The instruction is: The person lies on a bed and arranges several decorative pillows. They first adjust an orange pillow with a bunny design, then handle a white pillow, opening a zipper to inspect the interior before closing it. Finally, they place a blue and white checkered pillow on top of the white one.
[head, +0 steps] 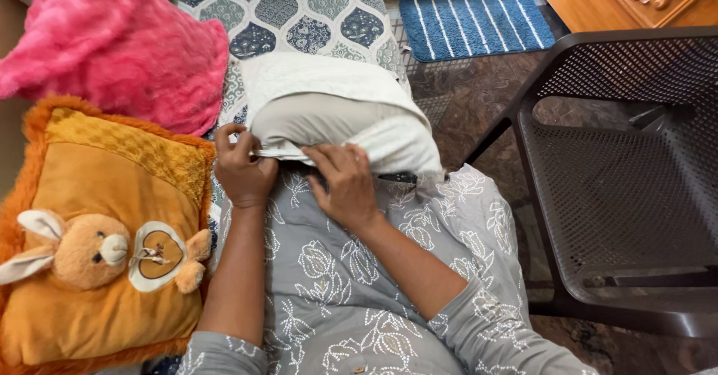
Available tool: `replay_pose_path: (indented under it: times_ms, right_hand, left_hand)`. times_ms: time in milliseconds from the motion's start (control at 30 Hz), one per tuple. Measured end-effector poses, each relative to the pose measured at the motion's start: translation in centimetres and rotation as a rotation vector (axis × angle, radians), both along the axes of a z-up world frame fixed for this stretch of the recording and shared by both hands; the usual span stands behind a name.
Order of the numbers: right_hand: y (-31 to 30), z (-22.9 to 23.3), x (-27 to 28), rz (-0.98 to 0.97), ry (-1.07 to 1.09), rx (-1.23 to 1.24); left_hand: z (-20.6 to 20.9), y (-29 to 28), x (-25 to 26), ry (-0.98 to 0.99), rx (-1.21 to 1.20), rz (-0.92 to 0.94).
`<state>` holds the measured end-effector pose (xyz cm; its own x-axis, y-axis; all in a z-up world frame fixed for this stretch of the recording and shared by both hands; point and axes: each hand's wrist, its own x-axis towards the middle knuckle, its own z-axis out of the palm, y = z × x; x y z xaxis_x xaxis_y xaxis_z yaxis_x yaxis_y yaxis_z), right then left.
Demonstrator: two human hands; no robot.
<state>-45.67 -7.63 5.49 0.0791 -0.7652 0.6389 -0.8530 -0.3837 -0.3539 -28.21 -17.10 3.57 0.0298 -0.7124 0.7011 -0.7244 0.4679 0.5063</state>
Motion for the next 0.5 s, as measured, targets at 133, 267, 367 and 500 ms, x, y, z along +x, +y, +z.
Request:
replay_pose_path:
  times_ms: [133,267,367,500]
  right_hand:
    - [-0.9,-0.2,-1.9,-0.110,0.051,0.109]
    - [-1.5,0.2,-3.9,-0.130,0.041,0.192]
    - [-2.0,0.8,-5.7,-0.201,0.117,0.264]
    - [-2.5,1.9,-8.8,-0.301,0.169,0.359]
  left_hand:
    - [-0.9,0.0,0.4,0.078,-0.056,0.091]
    - [-1.5,-0.6,0.6,0.147,-0.018,0.116]
    - [-1.8,-0.8,0.5,0.182,0.009,0.128]
    - [-1.7,-0.6,0.7,0.146,0.005,0.140]
